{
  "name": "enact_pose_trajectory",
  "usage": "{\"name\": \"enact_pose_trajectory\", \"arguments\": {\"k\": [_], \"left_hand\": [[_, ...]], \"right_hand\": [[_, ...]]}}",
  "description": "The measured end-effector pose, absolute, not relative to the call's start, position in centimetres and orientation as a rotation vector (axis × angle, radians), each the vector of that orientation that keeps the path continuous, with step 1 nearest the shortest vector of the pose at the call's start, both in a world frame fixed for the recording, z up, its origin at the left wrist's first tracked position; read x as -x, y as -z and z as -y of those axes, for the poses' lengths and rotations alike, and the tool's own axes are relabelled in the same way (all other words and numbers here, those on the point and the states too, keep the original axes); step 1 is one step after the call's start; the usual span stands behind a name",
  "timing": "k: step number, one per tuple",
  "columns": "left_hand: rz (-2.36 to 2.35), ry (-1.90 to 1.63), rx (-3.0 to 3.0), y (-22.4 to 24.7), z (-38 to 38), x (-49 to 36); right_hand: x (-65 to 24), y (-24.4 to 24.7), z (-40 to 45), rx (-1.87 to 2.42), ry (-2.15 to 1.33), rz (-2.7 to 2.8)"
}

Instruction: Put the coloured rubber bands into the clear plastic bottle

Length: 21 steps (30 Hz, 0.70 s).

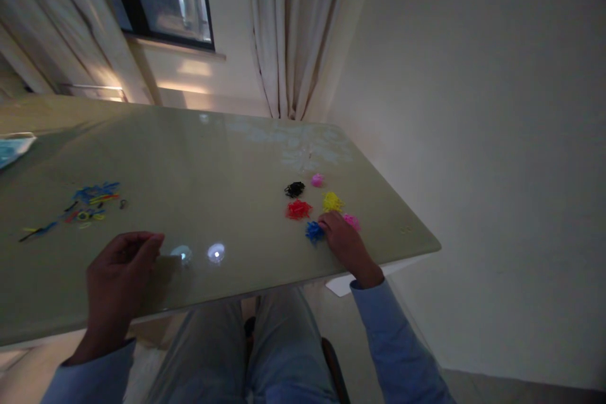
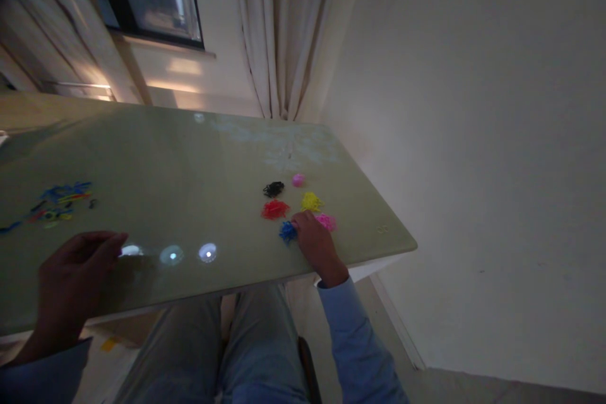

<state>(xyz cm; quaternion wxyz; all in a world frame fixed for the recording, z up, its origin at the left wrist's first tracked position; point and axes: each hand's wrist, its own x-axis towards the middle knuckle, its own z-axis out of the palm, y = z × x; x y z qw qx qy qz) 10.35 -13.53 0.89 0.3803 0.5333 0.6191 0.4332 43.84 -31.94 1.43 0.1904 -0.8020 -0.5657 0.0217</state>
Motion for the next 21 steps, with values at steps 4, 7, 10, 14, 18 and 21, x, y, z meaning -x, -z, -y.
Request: {"name": "enact_pose_trajectory", "arguments": {"k": [4,7,10,14,18,21], "left_hand": [[-1.560,-1.097,-1.375,-0.8,13.5,-10.3],[-1.532,-1.093,-1.391,-0.9,13.5,-10.3],[-1.511,-1.081,-1.427,-0.9,13.5,-10.3],[-1.454,-1.121,-1.438,-0.5,13.3,-10.2],[-1.393,-1.126,-1.492,0.1,13.0,-10.1],[-1.365,-1.113,-1.516,0.3,12.8,-10.1]], "right_hand": [[-44.2,-1.8,32.2,2.186,-0.029,1.548],[-44.0,-2.4,32.5,2.132,0.024,1.515],[-42.5,-3.1,32.5,2.025,0.083,1.465],[-37.9,-3.4,31.2,1.838,-0.004,1.529],[-32.7,-2.6,28.0,1.689,-0.262,1.688],[-30.3,-1.6,24.8,1.609,-0.372,1.749]]}}
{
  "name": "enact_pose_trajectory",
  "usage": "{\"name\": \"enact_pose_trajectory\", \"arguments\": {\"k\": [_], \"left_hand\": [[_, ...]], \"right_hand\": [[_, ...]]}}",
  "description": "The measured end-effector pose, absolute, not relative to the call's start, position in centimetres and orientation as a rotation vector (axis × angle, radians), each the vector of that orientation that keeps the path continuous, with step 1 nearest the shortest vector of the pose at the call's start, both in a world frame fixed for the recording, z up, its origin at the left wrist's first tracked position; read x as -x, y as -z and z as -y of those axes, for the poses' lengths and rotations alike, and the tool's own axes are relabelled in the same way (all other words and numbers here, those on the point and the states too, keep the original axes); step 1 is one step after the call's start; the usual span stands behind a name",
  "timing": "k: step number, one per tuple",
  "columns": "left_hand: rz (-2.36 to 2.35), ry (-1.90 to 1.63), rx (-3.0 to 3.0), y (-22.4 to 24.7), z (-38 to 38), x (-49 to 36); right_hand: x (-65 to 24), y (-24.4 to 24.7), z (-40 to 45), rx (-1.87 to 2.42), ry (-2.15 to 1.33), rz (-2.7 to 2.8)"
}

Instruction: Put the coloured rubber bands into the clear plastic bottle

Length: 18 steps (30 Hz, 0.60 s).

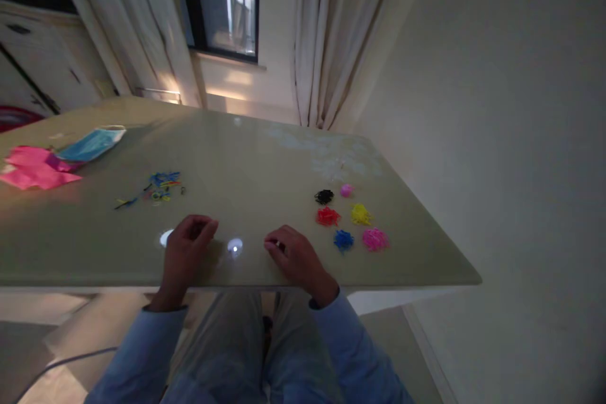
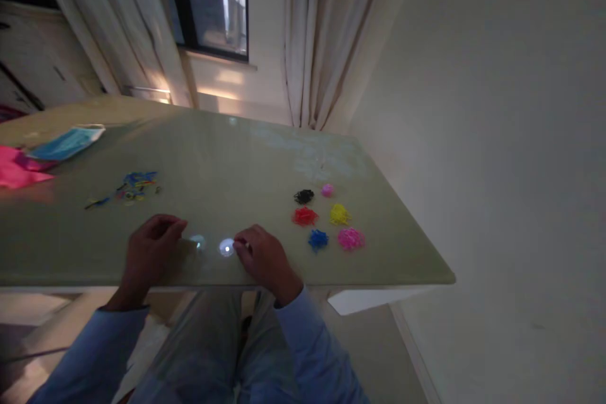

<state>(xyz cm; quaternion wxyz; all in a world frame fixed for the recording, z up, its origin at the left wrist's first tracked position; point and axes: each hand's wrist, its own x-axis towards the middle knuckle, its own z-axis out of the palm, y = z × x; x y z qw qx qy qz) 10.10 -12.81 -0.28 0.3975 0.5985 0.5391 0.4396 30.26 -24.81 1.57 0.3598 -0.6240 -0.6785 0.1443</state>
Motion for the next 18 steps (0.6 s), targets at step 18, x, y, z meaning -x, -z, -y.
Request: {"name": "enact_pose_trajectory", "arguments": {"k": [18], "left_hand": [[-1.607,-1.060,-1.984,-0.7,7.2,-5.0]], "right_hand": [[-30.2,0.6,22.7,1.611,-0.462,1.601]]}}
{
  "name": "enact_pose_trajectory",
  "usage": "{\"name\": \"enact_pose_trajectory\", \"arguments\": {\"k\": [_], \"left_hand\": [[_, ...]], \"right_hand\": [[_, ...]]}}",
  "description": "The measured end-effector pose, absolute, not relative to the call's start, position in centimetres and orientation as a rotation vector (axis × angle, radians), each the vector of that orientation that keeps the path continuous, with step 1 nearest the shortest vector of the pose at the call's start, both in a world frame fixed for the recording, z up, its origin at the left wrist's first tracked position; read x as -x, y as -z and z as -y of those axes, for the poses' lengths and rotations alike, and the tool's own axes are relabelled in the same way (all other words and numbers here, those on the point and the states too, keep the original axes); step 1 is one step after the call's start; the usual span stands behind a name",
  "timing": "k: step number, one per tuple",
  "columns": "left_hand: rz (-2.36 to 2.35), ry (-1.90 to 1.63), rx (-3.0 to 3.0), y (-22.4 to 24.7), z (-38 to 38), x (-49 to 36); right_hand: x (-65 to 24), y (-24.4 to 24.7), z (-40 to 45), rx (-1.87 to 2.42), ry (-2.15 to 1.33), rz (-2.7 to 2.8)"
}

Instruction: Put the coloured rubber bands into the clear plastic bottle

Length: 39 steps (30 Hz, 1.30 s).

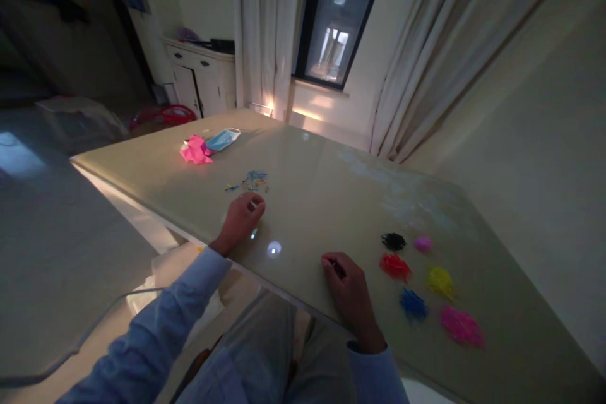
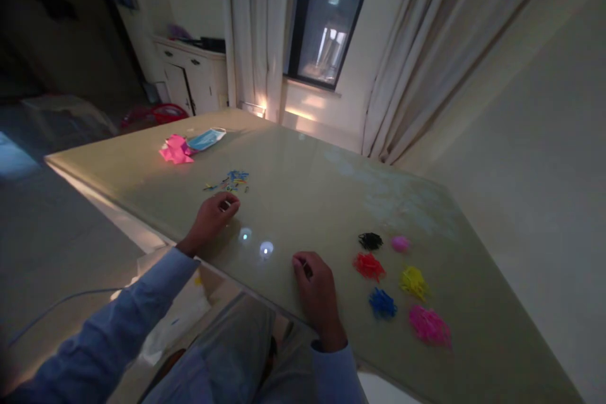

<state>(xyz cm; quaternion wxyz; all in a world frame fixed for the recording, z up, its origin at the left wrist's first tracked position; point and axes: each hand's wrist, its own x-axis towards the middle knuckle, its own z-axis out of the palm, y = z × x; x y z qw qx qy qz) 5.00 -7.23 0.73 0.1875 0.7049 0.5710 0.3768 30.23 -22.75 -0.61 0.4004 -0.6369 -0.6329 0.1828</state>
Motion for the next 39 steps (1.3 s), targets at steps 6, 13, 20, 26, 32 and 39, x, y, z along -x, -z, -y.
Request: {"name": "enact_pose_trajectory", "arguments": {"k": [6,13,20,26,32,39], "left_hand": [[-2.016,-0.674,-2.232,-3.0,2.1,-0.1],[-2.127,-0.578,-2.144,-2.8,0.3,2.4],[-2.104,-0.578,-2.092,-1.5,0.2,2.8],[-1.986,-0.575,-2.143,-1.0,0.2,2.4],[-1.909,-0.529,-2.202,-0.7,0.3,2.5],[-1.953,-0.501,-2.214,-0.6,0.4,2.4]], "right_hand": [[-30.4,0.6,22.5,1.624,-0.492,1.585],[-31.3,1.2,22.3,1.629,-0.474,1.588],[-31.8,1.3,22.0,1.675,-0.481,1.582],[-31.5,1.1,22.0,1.679,-0.458,1.567],[-31.2,1.0,22.1,1.667,-0.462,1.552],[-31.0,0.8,22.2,1.660,-0.458,1.550]]}}
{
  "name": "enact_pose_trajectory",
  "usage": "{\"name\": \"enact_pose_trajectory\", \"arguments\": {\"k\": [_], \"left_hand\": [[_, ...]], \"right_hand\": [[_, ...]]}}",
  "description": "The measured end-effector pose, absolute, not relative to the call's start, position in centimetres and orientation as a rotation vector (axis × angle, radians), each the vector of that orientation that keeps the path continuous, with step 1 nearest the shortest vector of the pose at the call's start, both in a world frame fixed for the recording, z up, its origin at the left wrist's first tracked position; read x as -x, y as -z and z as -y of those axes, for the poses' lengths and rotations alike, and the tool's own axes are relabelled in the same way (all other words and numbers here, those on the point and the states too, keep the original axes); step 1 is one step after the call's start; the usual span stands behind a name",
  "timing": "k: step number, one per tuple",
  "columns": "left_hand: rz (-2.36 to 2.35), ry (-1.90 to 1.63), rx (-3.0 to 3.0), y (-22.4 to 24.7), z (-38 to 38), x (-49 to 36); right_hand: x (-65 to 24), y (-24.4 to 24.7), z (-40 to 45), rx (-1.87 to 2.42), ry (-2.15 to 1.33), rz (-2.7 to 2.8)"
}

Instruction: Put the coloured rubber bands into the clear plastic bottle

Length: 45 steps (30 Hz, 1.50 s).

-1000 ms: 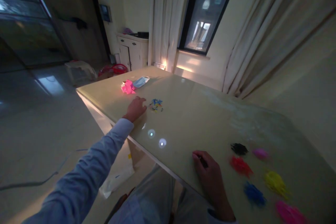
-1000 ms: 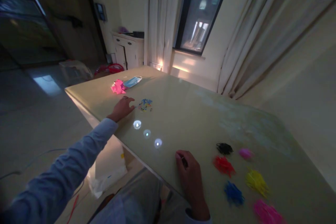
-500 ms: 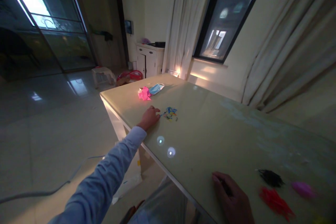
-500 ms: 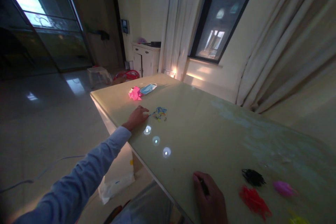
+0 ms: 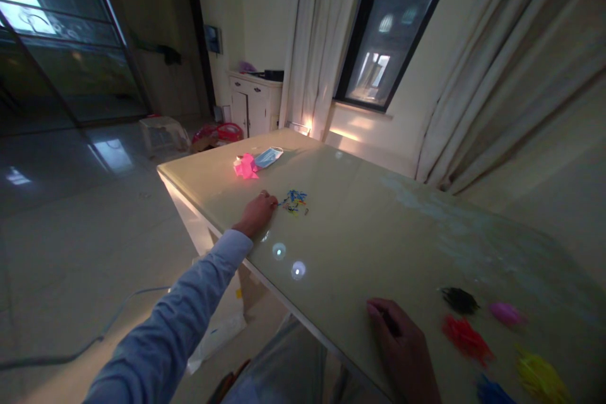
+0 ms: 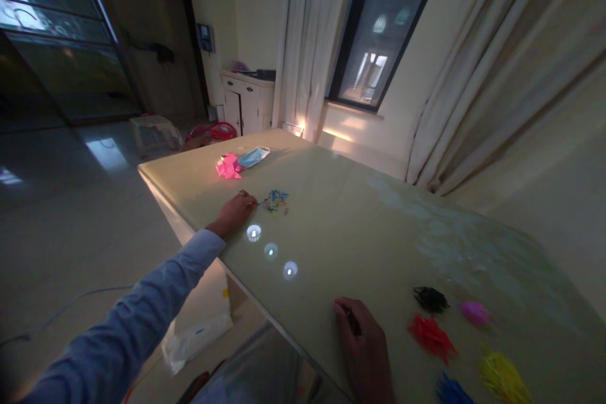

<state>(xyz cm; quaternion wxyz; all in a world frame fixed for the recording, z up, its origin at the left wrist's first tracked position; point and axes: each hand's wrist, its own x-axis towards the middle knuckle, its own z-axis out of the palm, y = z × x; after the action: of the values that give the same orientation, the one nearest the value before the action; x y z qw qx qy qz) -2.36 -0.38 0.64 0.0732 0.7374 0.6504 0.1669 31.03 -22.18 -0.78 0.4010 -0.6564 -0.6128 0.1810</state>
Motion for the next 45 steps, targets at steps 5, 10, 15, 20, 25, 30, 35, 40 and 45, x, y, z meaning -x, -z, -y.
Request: {"name": "enact_pose_trajectory", "arguments": {"k": [5,10,15,20,25,30,35,40,45], "left_hand": [[-1.971,-0.468,-2.248,-0.3,0.3,2.3],[-1.949,-0.442,-2.277,-0.1,0.2,2.4],[-1.924,-0.429,-2.293,-0.4,0.5,2.5],[-1.931,-0.399,-2.298,-0.7,0.5,2.1],[-1.954,-0.350,-2.314,-1.0,0.5,1.3],[-1.931,-0.318,-2.338,-1.4,0.9,0.9],[-1.926,-0.358,-2.321,-1.4,0.7,1.3],[-1.930,-0.420,-2.303,-1.2,0.2,1.6],[-1.893,-0.421,-2.302,-1.1,0.2,1.7]], "right_hand": [[-31.0,0.9,22.3,1.646,-0.459,1.552],[-30.9,0.8,22.4,1.650,-0.477,1.555],[-30.8,0.7,22.3,1.630,-0.466,1.559],[-30.9,0.8,22.2,1.627,-0.460,1.566],[-30.9,0.8,22.4,1.629,-0.475,1.575],[-30.8,0.9,22.4,1.622,-0.472,1.569],[-30.8,1.0,22.3,1.616,-0.460,1.569],[-30.9,1.1,22.4,1.618,-0.474,1.567],[-30.8,0.9,22.4,1.617,-0.504,1.563]]}}
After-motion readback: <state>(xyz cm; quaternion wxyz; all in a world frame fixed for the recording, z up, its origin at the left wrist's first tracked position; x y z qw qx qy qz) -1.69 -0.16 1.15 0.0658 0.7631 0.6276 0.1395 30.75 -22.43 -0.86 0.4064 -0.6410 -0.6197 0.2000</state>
